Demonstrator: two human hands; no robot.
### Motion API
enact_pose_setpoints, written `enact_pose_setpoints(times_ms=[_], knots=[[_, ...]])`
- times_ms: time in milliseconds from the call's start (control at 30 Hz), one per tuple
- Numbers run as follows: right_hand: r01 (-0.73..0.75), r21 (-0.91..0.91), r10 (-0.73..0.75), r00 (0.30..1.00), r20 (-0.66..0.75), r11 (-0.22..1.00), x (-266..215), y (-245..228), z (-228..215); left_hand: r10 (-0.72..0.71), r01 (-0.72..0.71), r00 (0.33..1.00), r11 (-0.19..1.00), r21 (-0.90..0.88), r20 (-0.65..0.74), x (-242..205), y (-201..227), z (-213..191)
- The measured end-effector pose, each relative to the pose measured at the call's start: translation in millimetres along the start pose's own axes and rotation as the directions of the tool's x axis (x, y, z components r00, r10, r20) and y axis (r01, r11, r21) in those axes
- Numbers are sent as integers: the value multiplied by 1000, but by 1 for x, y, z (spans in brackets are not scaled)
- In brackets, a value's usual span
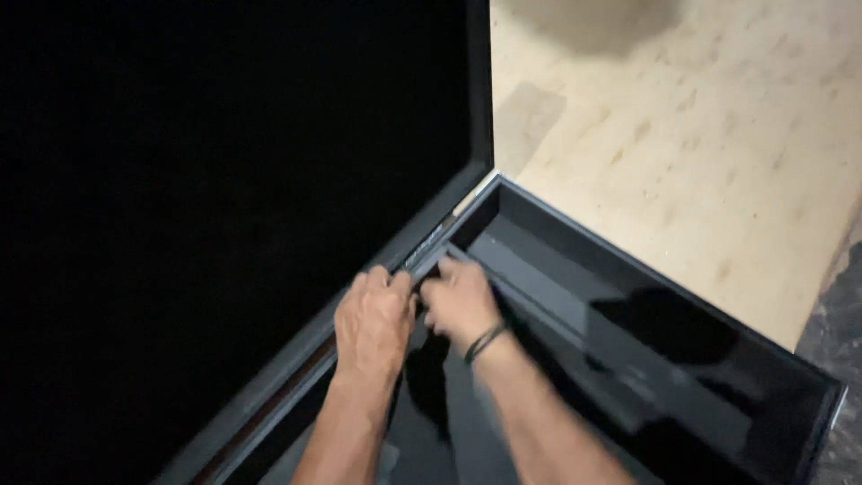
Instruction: Applying adhesive to foam blocks and arranging them inside a protective equipment case to create custom padding.
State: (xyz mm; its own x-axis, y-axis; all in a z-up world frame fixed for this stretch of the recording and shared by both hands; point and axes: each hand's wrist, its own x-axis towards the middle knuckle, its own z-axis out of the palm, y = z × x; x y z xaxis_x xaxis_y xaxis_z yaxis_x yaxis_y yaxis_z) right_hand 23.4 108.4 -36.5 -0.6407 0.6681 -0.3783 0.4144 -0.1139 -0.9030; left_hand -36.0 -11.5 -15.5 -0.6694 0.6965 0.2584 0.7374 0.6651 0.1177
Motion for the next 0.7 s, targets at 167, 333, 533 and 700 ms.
enact_pose_setpoints(times_ms=[167, 333, 533, 700], knots=[[-131, 262, 96, 985, 141, 956, -42, -7, -32, 38, -35, 999, 994, 103, -30, 1, 10, 13], [-237, 454, 76, 936, 343, 859, -38, 22, -23, 145, -95, 976, 954, 283, -161, -11, 19, 10], [-269, 421, 143, 941, 308, 866, -34, 54, 0, 172, -62, 931, 944, 325, -322, -9, 24, 21], [-314, 408, 156, 914, 375, 857, -38, 22, -32, 31, -20, 993, 995, 98, -112, -27, 20, -41]])
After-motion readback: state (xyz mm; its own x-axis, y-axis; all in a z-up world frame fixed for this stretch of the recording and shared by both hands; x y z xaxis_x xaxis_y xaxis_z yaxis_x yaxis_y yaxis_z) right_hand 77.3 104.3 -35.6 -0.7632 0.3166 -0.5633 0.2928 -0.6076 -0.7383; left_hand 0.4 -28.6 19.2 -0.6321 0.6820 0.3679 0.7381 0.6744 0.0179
